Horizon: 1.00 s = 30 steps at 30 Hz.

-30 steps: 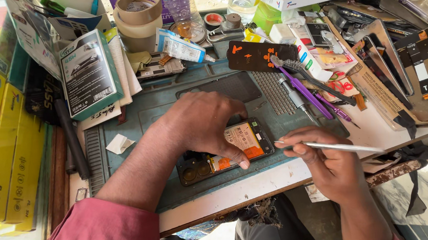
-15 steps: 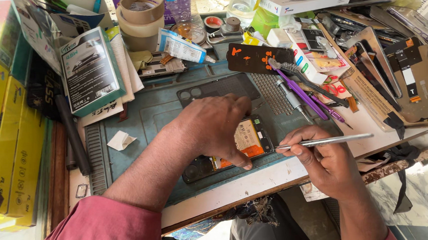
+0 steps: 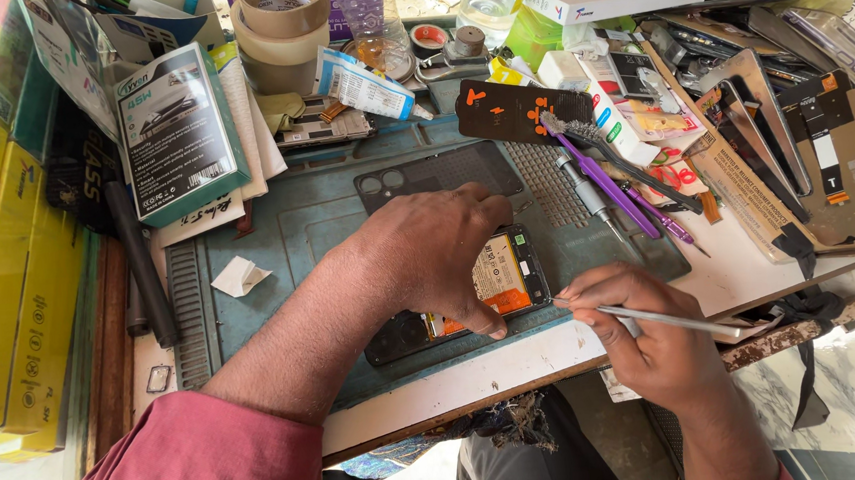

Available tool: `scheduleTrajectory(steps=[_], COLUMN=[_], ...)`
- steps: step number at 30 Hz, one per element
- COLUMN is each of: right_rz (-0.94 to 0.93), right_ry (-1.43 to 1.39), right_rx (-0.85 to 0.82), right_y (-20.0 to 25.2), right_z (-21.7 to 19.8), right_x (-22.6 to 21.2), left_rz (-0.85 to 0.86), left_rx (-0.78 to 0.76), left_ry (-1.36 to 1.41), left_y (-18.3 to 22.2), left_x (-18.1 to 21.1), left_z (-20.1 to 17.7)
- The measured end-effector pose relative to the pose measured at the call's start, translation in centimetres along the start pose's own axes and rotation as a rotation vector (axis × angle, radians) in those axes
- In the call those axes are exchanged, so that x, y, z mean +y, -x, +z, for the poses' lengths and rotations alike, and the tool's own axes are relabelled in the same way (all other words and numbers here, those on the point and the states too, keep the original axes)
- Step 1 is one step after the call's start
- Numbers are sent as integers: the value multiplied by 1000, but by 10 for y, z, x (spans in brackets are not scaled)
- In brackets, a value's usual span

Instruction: The person uses a screwdriver and tweezers to remove screws and pry open the back cover of a smartphone. They then use tweezers to carefully lift and disconnect the battery connector ribbon cable from the motherboard.

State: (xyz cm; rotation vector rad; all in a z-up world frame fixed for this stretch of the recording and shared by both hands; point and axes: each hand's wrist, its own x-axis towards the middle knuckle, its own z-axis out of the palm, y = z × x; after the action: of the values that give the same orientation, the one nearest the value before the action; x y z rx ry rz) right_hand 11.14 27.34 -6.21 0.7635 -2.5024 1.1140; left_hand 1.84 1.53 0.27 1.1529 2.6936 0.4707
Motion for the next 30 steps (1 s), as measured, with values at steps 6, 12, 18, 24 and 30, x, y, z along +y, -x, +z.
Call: scheduleTrajectory(steps=[6,12,18,24,30], right_rz=[-62,-110,-55,-27,58], right_ry=[181,228,96,-23,-122], right_rx=[-3,68,123,123,70], right_y=[6,10,11,11,9], right_z=[4,10,11,9,8], right_x=[-1,0,1,6,6], left_rz=[2,-11,18,17,7], left_rx=[14,-10,34,19,9], left_ry=[14,13,24,2,-2], left_y=[-1,0,0,0,1], left_x=[-1,-1,-2,-2,1], left_z=[2,2,2,1,-1])
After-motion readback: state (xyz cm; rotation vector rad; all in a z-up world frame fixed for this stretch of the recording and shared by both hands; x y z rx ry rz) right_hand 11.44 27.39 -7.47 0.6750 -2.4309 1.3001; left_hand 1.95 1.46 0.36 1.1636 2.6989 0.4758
